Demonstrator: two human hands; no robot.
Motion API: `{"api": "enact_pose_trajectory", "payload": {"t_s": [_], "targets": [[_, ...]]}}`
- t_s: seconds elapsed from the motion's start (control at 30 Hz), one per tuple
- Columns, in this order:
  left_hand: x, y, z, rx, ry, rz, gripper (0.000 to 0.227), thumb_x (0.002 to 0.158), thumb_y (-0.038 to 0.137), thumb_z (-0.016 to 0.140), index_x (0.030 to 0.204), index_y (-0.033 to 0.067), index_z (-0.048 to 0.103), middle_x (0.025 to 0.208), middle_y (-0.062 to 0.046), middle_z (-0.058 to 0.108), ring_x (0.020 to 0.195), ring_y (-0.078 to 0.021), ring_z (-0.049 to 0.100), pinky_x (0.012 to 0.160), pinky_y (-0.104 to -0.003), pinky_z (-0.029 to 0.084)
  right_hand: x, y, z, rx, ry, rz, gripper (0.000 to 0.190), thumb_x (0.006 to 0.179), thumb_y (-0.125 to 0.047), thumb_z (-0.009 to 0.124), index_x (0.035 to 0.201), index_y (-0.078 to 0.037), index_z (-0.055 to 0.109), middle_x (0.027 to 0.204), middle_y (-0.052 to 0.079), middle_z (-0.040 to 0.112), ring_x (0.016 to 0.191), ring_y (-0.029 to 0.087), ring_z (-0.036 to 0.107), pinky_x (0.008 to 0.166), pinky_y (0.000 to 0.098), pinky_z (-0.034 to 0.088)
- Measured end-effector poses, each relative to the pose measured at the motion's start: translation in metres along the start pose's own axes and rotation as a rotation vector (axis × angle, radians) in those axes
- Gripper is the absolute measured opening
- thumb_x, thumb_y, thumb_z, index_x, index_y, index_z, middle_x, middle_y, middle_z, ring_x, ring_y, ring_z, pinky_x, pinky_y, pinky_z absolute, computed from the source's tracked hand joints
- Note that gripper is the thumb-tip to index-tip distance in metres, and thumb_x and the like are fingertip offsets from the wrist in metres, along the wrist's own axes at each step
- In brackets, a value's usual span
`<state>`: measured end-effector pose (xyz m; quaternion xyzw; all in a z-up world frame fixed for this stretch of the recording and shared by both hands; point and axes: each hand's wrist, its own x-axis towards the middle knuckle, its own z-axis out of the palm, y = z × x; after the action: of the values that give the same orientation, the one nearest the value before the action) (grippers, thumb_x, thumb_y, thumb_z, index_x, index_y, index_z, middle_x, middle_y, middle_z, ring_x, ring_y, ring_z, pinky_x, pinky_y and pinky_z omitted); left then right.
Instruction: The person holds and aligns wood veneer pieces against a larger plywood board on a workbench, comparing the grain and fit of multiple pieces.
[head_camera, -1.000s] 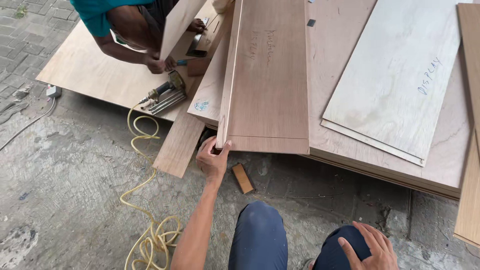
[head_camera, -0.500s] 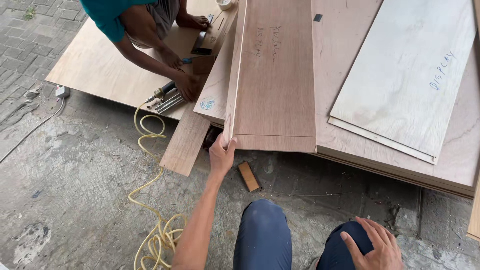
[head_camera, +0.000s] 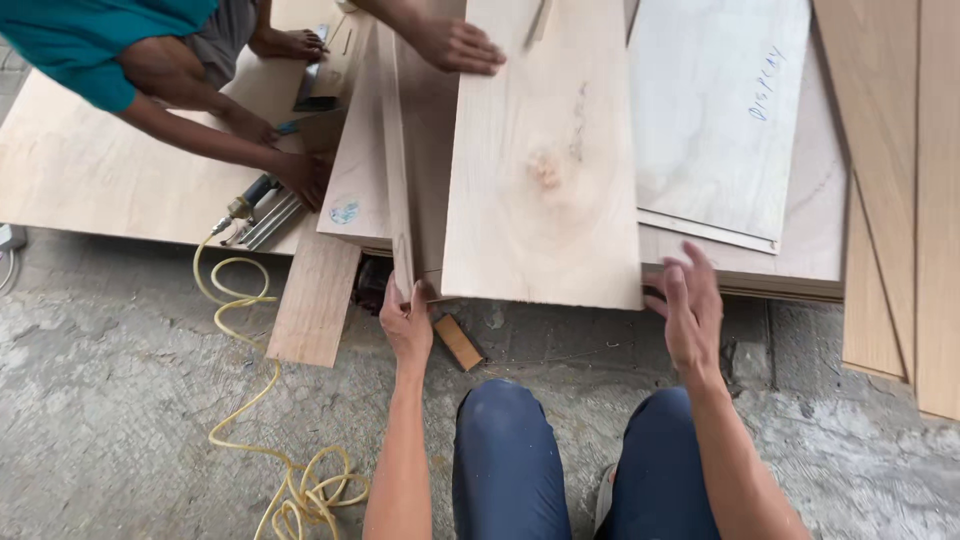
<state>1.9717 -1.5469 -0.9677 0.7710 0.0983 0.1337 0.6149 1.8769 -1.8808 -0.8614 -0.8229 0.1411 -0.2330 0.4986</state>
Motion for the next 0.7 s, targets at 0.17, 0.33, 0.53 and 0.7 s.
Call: {"api": "enact_pose_trajectory", "payload": {"t_s": [0.17, 0.33, 0.53, 0.7], "targets": [[-0.004, -0.055, -0.009, -0.078, -0.054, -0.245, 0.067, 0.111, 0.062, 0.035, 0.146, 0.0101, 0.059, 0.112, -0.017, 0.074, 0.090, -0.0238, 0.077, 0.079, -0.035, 0.062, 0.019, -0.004, 0.025, 0.185, -0.178, 0.477, 0.074, 0.102, -0.028, 0.066, 0.157, 0.003, 0.028, 0.130, 0.037, 0.057, 0.104, 0.044, 0.068, 0.086, 0.0518, 0.058], [-0.009, -0.035, -0.007, -0.233, -0.083, -0.324, 0.053, 0.108, 0.054, 0.052, 0.148, 0.0193, 0.053, 0.125, -0.011, 0.067, 0.102, -0.0245, 0.072, 0.090, -0.042, 0.061, 0.010, 0.027, 0.045, -0.398, -0.176, 0.324, 0.088, 0.085, -0.052, 0.078, 0.154, -0.008, 0.043, 0.136, 0.026, 0.052, 0.127, 0.045, 0.052, 0.095, 0.0593, 0.046], [0.002, -0.046, 0.022, -0.421, 0.106, -0.423, 0.041, 0.097, 0.038, 0.077, 0.130, 0.0171, 0.062, 0.113, -0.011, 0.066, 0.097, -0.0288, 0.071, 0.088, -0.044, 0.063, 0.012, 0.040, 0.045, 0.255, -0.128, 0.556, 0.065, 0.083, -0.029, 0.089, 0.129, 0.005, 0.057, 0.079, 0.017, 0.067, 0.052, 0.021, 0.062, 0.043, 0.0316, 0.047], [-0.005, -0.027, 0.026, -0.580, 0.113, -0.512, 0.023, 0.091, 0.030, 0.083, 0.105, 0.0212, 0.067, 0.094, 0.001, 0.066, 0.079, -0.0215, 0.073, 0.082, -0.041, 0.065, 0.010, 0.074, 0.057, 0.488, -0.165, 0.709, 0.046, 0.087, -0.031, 0.085, 0.125, -0.009, 0.069, 0.100, 0.010, 0.072, 0.082, 0.020, 0.068, 0.071, 0.0409, 0.053]]}}
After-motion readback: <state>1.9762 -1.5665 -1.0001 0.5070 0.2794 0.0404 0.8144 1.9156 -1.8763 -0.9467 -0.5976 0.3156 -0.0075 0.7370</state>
